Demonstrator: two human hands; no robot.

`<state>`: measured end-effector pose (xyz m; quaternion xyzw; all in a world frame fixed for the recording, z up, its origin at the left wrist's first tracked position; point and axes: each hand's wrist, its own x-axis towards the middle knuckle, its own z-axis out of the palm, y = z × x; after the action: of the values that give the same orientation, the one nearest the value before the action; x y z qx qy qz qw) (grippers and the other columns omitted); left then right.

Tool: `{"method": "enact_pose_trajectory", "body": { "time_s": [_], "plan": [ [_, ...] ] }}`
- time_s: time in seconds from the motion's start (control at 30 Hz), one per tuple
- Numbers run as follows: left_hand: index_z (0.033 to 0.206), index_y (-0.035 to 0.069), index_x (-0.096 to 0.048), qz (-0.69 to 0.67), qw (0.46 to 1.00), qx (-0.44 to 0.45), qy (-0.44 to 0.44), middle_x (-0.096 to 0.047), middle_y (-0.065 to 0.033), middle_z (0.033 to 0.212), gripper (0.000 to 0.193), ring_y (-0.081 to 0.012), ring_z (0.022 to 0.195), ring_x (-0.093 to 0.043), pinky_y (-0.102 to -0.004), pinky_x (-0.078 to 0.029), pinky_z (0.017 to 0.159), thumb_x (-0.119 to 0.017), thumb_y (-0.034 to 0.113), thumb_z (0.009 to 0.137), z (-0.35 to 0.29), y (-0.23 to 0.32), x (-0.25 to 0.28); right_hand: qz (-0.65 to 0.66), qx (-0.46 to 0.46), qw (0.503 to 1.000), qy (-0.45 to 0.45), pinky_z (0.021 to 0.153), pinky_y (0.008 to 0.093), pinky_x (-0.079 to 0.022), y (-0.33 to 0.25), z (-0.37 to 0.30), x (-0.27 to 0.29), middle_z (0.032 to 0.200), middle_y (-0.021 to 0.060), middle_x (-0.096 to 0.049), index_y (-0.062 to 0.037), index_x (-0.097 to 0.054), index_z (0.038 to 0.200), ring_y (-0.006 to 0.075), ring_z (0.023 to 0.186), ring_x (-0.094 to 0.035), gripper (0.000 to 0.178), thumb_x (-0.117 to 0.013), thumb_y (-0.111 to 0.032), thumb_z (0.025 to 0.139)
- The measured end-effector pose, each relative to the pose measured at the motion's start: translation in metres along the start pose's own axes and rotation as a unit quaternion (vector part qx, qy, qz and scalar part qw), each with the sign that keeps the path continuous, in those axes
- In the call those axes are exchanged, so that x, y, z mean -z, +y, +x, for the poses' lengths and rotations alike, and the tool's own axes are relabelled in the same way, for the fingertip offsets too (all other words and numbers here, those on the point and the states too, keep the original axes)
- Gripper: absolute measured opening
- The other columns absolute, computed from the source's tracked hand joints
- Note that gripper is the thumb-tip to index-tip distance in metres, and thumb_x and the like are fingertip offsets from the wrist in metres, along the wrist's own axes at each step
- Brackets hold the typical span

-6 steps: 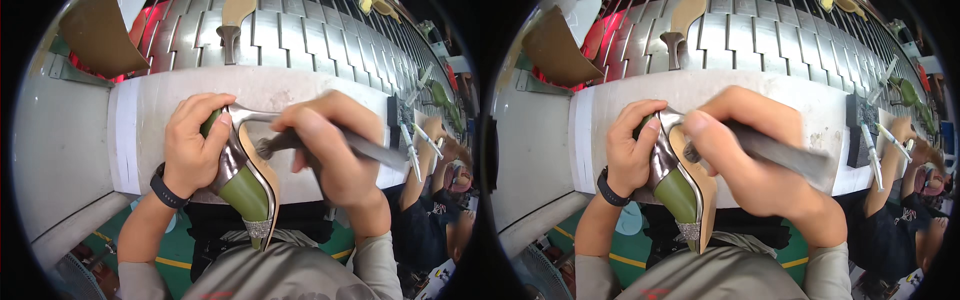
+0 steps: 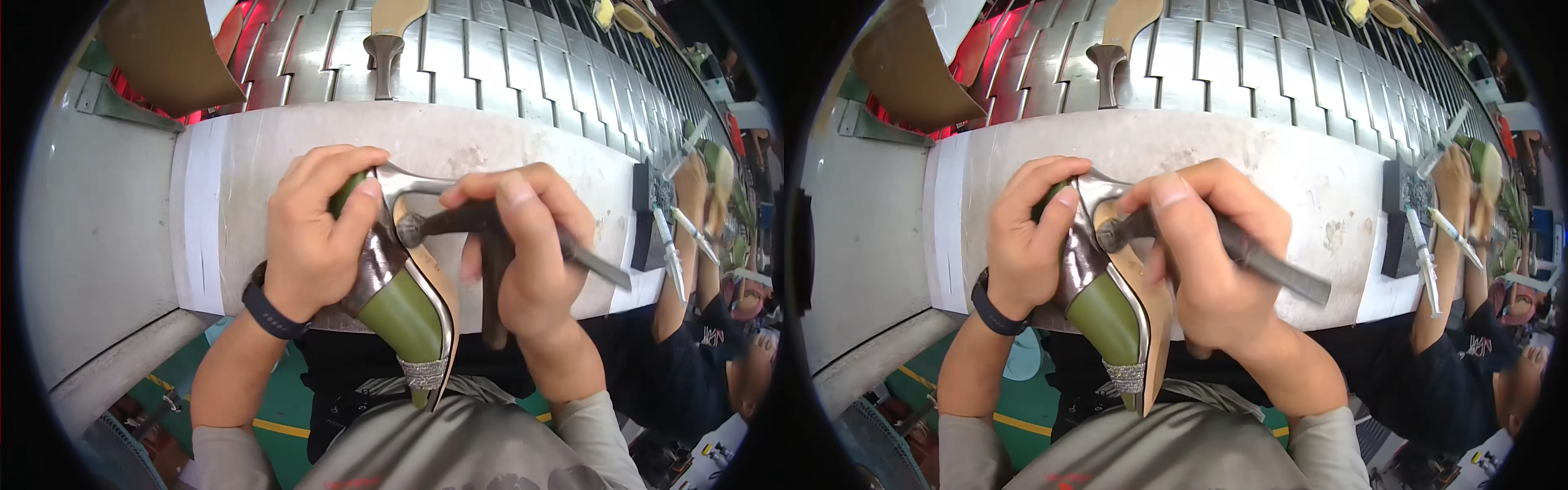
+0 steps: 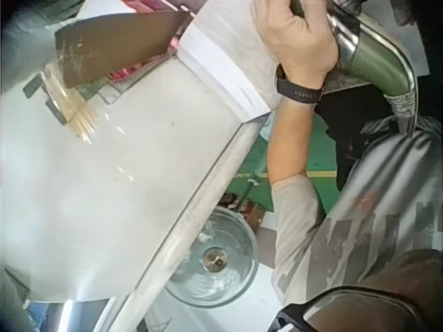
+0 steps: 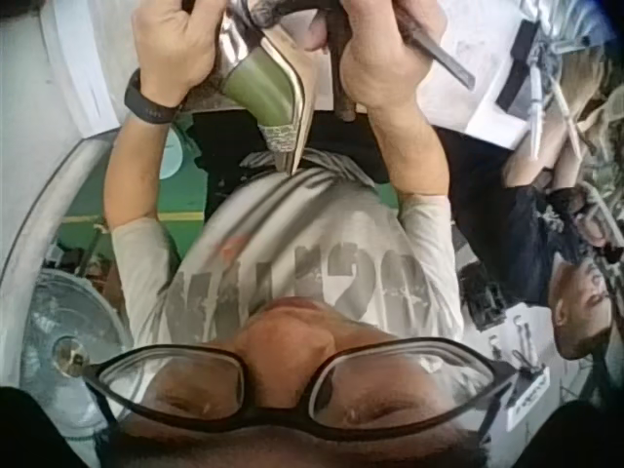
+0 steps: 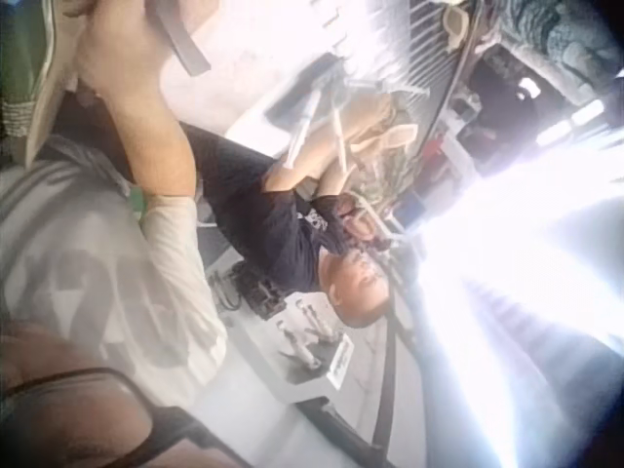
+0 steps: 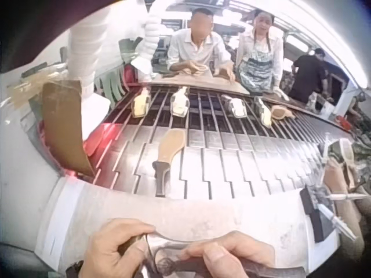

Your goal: The person assembles high-heeled shoes on lasts by peeling protective strips, pressing soles and heel pieces onto shoe uppers by hand, hammering the edges with a hammer, applying adhesive with a syringe, and placing the shoes onto a conveyor.

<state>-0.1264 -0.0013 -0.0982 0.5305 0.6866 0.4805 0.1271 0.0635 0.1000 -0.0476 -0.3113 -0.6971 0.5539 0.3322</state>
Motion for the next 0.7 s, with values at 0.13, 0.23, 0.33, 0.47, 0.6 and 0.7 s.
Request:
{"method": "enact_pose_trajectory", "body": {
  "time_s": [0.13,0.23,0.33,0.47,0.6,0.7],
  "plan": [
    [0.116,0.002,-0.076,-0.002,1.0,0.012,0.011,-0.073,-0.0164,0.111,0.024,-0.034,0.103,-0.067,-0.0416,-0.053,0.093,-0.067,0.007,0.094,-0.005,-0.011,0.007,0.083,-0.041,0.994,-0.06,0.051,0.024,-0.049,-0.004,0.018,-0.01,0.097,0.0178,-0.076,0.004,-0.07,0.102,0.0131,0.056,-0.062,0.027,-0.056,-0.019,0.107],
    [0.116,0.002,-0.076,0.009,1.0,0.005,0.017,-0.073,-0.0164,0.11,0.024,-0.0337,0.102,-0.068,-0.0413,-0.053,0.092,-0.067,0.008,0.094,-0.006,-0.009,0.009,0.103,0.03,0.99,0.094,0.052,0.0243,-0.05,-0.035,0.009,0.003,0.083,0.0121,-0.071,0.0028,-0.068,0.104,0.0094,0.055,-0.058,0.038,-0.045,-0.026,0.111],
    [0.116,0.002,-0.076,0.009,1.0,-0.006,0.025,-0.073,-0.0163,0.11,0.024,-0.0338,0.102,-0.068,-0.0414,-0.053,0.092,-0.067,0.008,0.094,-0.007,-0.007,0.008,0.019,0.007,0.999,0.028,0.048,0.0223,-0.048,-0.004,0.0,-0.012,0.086,0.0121,-0.073,0.0048,-0.069,0.103,0.0085,0.052,-0.058,0.035,-0.051,-0.024,0.11],
    [0.115,0.002,-0.076,0.004,1.0,-0.004,0.03,-0.074,-0.0168,0.11,0.023,-0.0346,0.103,-0.068,-0.0413,-0.054,0.093,-0.067,0.008,0.094,-0.009,-0.01,0.004,0.128,-0.054,0.989,-0.043,0.046,0.0231,-0.046,0.0,0.009,-0.018,0.094,0.0163,-0.078,0.0047,-0.071,0.101,0.012,0.05,-0.059,0.032,-0.057,-0.023,0.108],
    [0.117,0.0,-0.075,0.009,1.0,0.012,0.018,-0.074,-0.0166,0.113,0.024,-0.031,0.106,-0.07,-0.0376,-0.053,0.096,-0.063,0.009,0.098,-0.013,-0.01,0.008,0.124,-0.126,0.98,-0.09,0.046,0.0225,-0.045,-0.006,0.007,0.01,0.088,0.0086,-0.076,0.0003,-0.074,0.095,0.0094,0.053,-0.062,0.028,-0.064,-0.023,0.105],
    [0.121,-0.002,-0.073,0.03,0.999,0.021,0.006,-0.073,-0.0155,0.116,0.026,-0.0258,0.109,-0.07,-0.0336,-0.051,0.099,-0.06,0.01,0.101,-0.017,-0.014,0.012,0.056,-0.022,0.998,0.004,0.049,0.0232,-0.048,-0.034,-0.026,0.037,0.093,0.0168,-0.075,0.0059,-0.071,0.101,0.0117,0.054,-0.061,0.037,-0.053,-0.026,0.108]
  ]
}}
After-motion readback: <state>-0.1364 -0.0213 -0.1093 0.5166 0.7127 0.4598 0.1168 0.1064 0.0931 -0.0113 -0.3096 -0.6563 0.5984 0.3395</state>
